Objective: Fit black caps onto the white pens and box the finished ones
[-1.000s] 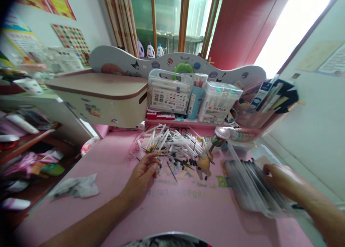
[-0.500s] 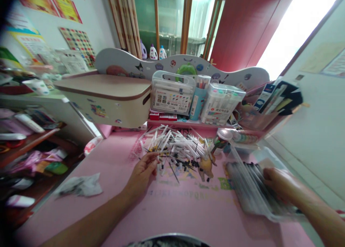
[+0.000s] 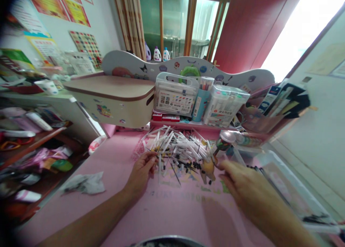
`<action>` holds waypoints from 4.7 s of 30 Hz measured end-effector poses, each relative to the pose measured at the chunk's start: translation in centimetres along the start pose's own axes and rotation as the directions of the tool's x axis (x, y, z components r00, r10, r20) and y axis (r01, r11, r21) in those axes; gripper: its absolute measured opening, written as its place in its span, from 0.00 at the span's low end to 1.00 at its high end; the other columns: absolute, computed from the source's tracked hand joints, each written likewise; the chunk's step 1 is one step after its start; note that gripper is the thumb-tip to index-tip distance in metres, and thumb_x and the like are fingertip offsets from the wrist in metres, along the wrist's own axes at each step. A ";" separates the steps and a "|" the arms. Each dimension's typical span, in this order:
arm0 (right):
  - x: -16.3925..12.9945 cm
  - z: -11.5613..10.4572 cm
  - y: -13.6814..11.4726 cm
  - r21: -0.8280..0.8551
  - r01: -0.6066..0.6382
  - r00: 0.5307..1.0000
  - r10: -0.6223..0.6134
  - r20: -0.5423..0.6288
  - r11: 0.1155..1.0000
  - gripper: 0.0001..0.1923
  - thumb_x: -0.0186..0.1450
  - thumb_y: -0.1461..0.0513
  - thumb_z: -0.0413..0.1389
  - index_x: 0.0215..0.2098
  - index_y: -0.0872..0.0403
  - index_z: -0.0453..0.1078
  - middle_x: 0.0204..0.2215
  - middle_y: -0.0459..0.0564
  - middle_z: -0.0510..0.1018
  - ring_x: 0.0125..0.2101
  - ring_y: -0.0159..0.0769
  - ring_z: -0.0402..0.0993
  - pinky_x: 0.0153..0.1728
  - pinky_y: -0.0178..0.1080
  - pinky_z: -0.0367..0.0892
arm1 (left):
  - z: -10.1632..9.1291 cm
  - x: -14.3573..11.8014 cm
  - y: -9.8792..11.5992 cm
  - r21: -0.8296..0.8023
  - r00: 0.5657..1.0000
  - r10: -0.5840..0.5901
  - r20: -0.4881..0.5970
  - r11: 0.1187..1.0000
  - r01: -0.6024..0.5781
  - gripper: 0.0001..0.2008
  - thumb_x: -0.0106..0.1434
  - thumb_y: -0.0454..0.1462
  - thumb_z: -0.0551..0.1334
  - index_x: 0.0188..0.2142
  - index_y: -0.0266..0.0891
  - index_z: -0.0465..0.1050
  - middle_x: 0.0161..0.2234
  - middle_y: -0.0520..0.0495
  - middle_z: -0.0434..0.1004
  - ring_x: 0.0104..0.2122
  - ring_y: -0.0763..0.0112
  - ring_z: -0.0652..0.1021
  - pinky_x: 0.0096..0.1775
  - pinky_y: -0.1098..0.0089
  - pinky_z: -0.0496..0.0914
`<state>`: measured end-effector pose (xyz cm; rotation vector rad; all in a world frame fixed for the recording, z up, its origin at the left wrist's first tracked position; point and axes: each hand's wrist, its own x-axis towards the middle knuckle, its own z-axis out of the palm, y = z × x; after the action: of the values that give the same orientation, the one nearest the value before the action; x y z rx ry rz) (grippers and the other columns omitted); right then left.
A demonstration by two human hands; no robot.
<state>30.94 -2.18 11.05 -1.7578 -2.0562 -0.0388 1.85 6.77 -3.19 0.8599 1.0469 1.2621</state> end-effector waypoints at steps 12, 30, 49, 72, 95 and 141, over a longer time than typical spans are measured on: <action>2.9 15.3 -11.5 0.060 0.339 0.887 -0.340 0.312 0.939 0.06 0.66 0.66 0.56 0.38 0.51 0.76 0.35 0.49 0.76 0.35 0.37 0.73 0.32 0.35 0.63 | -0.4 0.6 0.1 0.005 0.999 0.038 -0.026 0.999 -0.038 0.14 0.59 0.44 0.64 0.41 0.39 0.71 0.23 0.58 0.67 0.18 0.80 0.63 0.19 0.78 0.58; 1.2 18.7 -11.9 -0.119 0.111 0.987 -0.095 0.131 0.987 0.07 0.66 0.68 0.54 0.40 0.54 0.72 0.34 0.53 0.76 0.35 0.43 0.71 0.33 0.40 0.62 | -0.6 0.8 -0.1 0.040 1.000 0.016 -0.011 0.999 -0.016 0.12 0.57 0.39 0.64 0.41 0.39 0.71 0.27 0.56 0.70 0.19 0.81 0.65 0.21 0.77 0.59; 2.0 17.8 -10.6 0.325 0.299 0.950 -0.246 -0.195 0.897 0.09 0.64 0.69 0.48 0.38 0.55 0.69 0.32 0.52 0.73 0.35 0.40 0.68 0.37 0.39 0.65 | -0.2 0.2 1.4 -0.034 1.000 0.014 0.028 0.999 -0.013 0.17 0.58 0.49 0.67 0.34 0.37 0.71 0.26 0.53 0.74 0.20 0.79 0.69 0.24 0.76 0.63; 2.1 20.7 -11.0 0.029 0.321 0.946 -0.322 0.030 0.947 0.06 0.65 0.64 0.59 0.30 0.54 0.74 0.30 0.50 0.78 0.36 0.42 0.65 0.41 0.45 0.58 | -0.8 1.3 2.9 -0.143 0.980 0.083 -0.179 0.984 -0.109 0.15 0.61 0.48 0.64 0.35 0.39 0.71 0.17 0.60 0.61 0.13 0.81 0.58 0.16 0.79 0.50; 3.4 16.3 -8.5 0.784 -0.172 0.970 0.242 0.029 0.597 0.03 0.58 0.65 0.54 0.27 0.53 0.65 0.23 0.43 0.67 0.26 0.32 0.63 0.28 0.35 0.59 | 0.2 -0.8 3.2 -0.019 0.988 0.152 0.004 0.988 -0.152 0.16 0.61 0.46 0.66 0.45 0.41 0.77 0.32 0.50 0.74 0.32 0.71 0.74 0.37 0.72 0.70; 4.1 16.4 -5.4 0.332 -0.045 0.999 0.048 0.000 0.942 0.10 0.62 0.69 0.51 0.31 0.53 0.73 0.32 0.51 0.73 0.36 0.40 0.68 0.39 0.41 0.64 | 0.5 -2.1 2.5 0.021 0.980 0.128 0.154 0.991 -0.132 0.13 0.60 0.41 0.67 0.44 0.42 0.77 0.36 0.48 0.77 0.33 0.69 0.74 0.38 0.70 0.69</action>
<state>20.46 5.48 -1.00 -1.5905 -1.8836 0.2985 1.49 5.09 -0.41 1.0459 0.9023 1.2698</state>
